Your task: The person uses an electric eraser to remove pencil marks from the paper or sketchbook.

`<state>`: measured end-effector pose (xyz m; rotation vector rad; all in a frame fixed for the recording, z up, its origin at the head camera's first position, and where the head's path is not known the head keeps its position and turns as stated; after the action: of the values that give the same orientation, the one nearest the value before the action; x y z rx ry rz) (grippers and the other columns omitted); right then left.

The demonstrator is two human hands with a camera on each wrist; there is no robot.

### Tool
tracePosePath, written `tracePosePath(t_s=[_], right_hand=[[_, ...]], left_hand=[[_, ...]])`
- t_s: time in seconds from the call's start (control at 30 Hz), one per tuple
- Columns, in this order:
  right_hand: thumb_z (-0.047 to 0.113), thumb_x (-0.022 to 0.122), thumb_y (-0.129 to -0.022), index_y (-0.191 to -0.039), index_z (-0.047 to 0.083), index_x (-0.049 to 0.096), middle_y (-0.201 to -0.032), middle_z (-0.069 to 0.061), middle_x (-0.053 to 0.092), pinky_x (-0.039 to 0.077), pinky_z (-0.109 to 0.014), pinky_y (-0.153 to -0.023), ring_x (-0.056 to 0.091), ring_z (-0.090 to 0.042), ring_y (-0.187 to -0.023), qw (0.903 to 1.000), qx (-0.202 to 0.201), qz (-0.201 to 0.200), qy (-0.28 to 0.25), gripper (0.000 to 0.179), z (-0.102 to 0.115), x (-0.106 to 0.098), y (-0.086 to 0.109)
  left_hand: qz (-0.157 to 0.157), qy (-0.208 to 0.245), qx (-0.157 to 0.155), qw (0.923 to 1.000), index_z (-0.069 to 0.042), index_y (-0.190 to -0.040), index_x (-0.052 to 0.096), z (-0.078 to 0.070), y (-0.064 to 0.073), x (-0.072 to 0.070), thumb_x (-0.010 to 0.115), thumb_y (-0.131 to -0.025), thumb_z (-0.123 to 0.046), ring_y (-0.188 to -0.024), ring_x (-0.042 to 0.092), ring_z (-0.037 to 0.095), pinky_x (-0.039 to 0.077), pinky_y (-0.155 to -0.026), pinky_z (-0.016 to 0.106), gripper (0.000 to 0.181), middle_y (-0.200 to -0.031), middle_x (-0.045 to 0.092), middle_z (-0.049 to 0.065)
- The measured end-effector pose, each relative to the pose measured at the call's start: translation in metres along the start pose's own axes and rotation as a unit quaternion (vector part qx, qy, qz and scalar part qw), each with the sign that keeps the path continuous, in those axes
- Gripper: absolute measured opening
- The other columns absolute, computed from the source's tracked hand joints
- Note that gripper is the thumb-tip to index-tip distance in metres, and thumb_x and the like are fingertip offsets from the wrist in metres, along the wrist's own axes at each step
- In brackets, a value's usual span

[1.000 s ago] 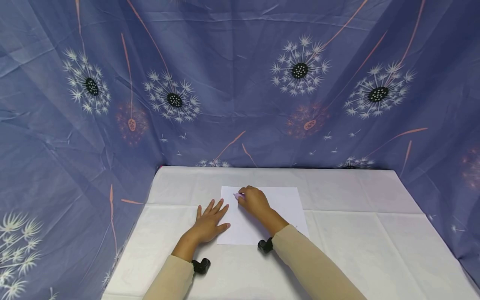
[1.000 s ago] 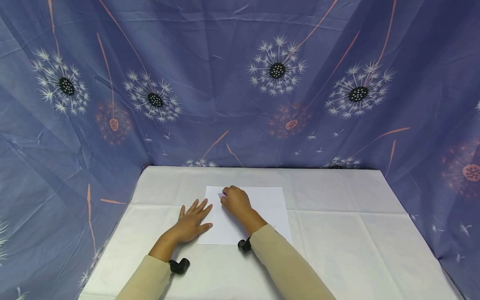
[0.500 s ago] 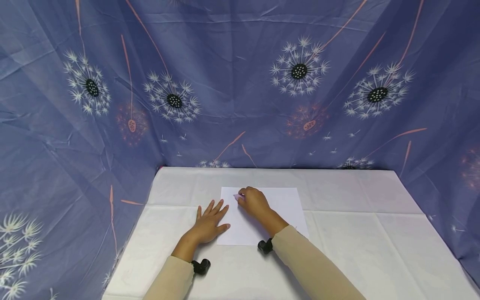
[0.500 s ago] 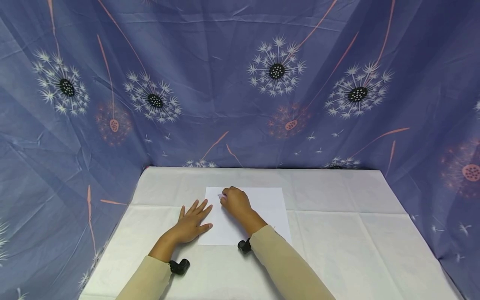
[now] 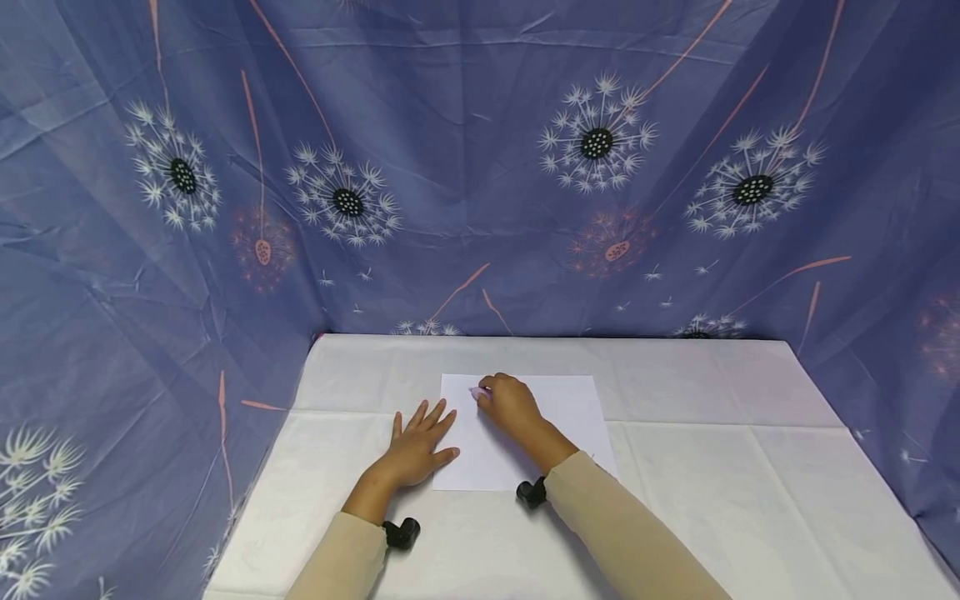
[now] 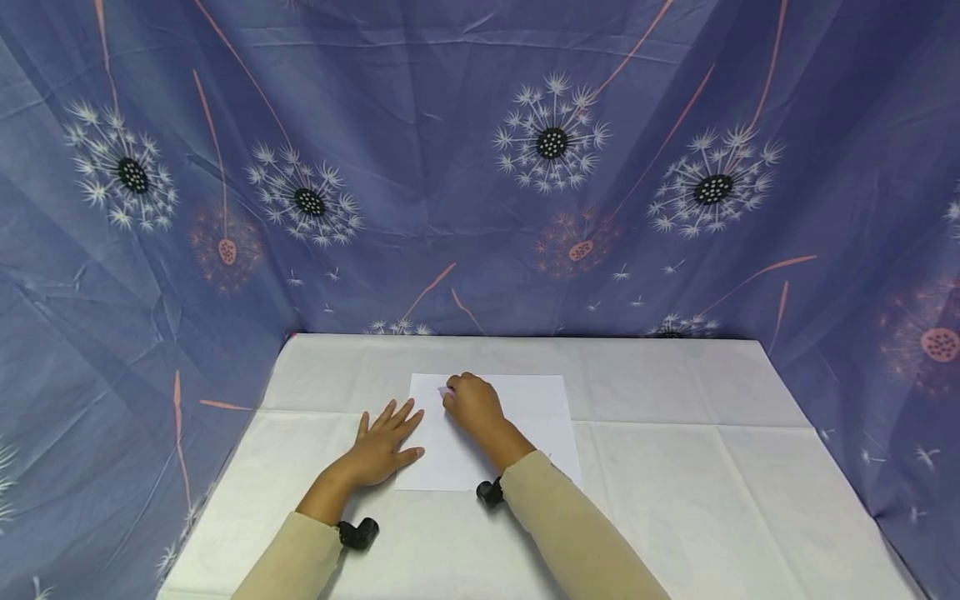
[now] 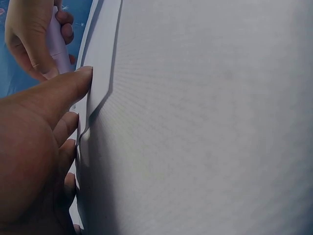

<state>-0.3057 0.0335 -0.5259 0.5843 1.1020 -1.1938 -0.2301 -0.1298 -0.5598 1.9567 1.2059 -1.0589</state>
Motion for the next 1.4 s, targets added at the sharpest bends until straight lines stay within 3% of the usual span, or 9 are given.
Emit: tracePosePath(t_s=[0.27,0.47,0.7,0.9,1.07,1.4], right_hand=[[0.023,0.07,-0.095,-0.11,0.009,0.077,-0.103,-0.01,0.075,0.058,-0.044,-0.09,0.073,-0.03,-0.098,0.9997,-0.015,0.021,-0.006,0.022,0.0043,0.0038,-0.0002],[0.023,0.071,-0.095,-0.108,0.009,0.077,-0.098,-0.01,0.075,0.059,-0.044,-0.087,0.074,-0.03,-0.094,1.0,0.003,-0.002,0.006,0.02,0.0017,0.0004,0.0],[0.022,0.071,-0.094,-0.109,0.009,0.077,-0.099,-0.009,0.075,0.059,-0.042,-0.086,0.074,-0.028,-0.093,0.9997,-0.019,0.011,0.006,0.021,0.0038,0.0039,0.0002],[0.023,0.072,-0.094,-0.106,0.008,0.077,-0.096,-0.01,0.074,0.059,-0.045,-0.083,0.074,-0.03,-0.091,1.0,-0.005,-0.006,0.004,0.02,0.0035,0.0003,0.0007],[0.022,0.069,-0.095,-0.11,0.009,0.076,-0.103,-0.009,0.075,0.058,-0.043,-0.09,0.073,-0.029,-0.098,0.9995,-0.024,0.021,0.002,0.021,0.0064,0.0048,0.0],[0.02,0.069,-0.094,-0.111,0.008,0.076,-0.106,-0.01,0.076,0.057,-0.044,-0.093,0.073,-0.03,-0.102,0.9994,-0.027,0.022,-0.002,0.022,0.0088,0.0056,0.0001]], left_hand=[[0.008,-0.005,-0.012,0.9999,-0.014,-0.158,0.037,-0.0006,0.0002,-0.002,0.058,-0.101,-0.042,-0.158,0.01,0.042,-0.002,-0.117,0.076,0.067,-0.17,0.021,0.01],[0.018,-0.01,-0.015,0.9997,-0.018,-0.16,0.031,0.0015,-0.0007,0.0004,0.055,-0.101,-0.046,-0.159,0.004,0.038,-0.006,-0.119,0.073,0.069,-0.171,0.015,0.006],[0.011,-0.006,-0.008,0.9999,-0.016,-0.159,0.033,0.0013,-0.0009,0.0,0.056,-0.101,-0.045,-0.158,0.008,0.041,-0.005,-0.118,0.075,0.069,-0.171,0.018,0.009],[0.017,-0.013,-0.016,0.9996,-0.018,-0.16,0.033,0.0014,-0.001,-0.0008,0.056,-0.101,-0.046,-0.159,0.008,0.04,-0.003,-0.118,0.075,0.069,-0.171,0.018,0.007],[0.016,-0.016,-0.02,0.9996,-0.018,-0.159,0.035,0.0006,-0.0006,-0.0028,0.056,-0.101,-0.046,-0.159,0.009,0.039,-0.001,-0.119,0.075,0.068,-0.171,0.019,0.006],[0.017,-0.012,-0.02,0.9996,-0.019,-0.159,0.034,-0.001,0.0,-0.0033,0.055,-0.102,-0.047,-0.159,0.008,0.038,-0.001,-0.119,0.075,0.067,-0.171,0.019,0.005]])
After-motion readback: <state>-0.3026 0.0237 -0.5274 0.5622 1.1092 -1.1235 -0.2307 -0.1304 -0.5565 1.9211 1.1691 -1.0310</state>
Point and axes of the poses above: each hand's wrist, its own y-axis away from the middle knuckle, its own x-axis out of the palm, z = x × y, the point moved 6 cm from there along -y, towards the middle knuckle
